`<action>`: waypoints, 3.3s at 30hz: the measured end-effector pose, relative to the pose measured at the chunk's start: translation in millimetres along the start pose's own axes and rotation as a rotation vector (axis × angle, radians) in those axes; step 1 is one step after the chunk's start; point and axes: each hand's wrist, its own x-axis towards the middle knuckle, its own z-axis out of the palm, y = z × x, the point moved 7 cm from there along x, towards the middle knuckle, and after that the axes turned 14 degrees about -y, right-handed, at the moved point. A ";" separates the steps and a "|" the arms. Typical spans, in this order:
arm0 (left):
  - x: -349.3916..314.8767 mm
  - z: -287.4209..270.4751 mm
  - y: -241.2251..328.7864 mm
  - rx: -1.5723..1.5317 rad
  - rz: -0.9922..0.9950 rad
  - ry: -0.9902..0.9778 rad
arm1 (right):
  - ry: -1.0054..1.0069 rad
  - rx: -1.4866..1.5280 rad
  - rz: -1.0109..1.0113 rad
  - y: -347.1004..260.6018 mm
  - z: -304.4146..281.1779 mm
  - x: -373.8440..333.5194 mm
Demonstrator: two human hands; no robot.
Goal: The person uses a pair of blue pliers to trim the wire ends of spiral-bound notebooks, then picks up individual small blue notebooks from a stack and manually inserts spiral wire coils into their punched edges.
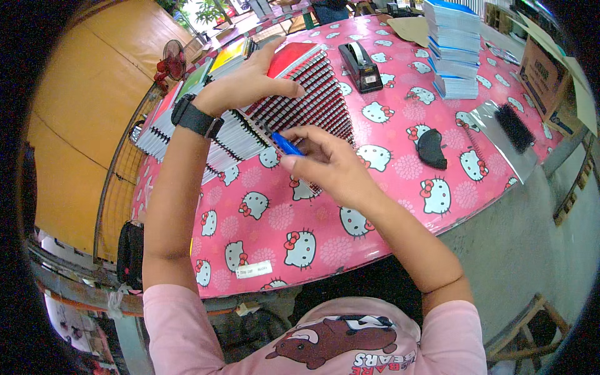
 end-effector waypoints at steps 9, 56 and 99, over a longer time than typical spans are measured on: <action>-3.4 -2.8 8.0 0.040 0.019 0.018 | 0.546 -1.418 -0.615 -42.4 13.4 -27.3; -5.9 -4.9 9.5 0.092 0.065 0.071 | 0.545 -1.456 -0.593 -33.5 7.0 -36.0; -10.1 -4.1 7.7 0.054 0.078 0.107 | 0.333 -0.788 -0.336 -1.4 -18.4 -30.7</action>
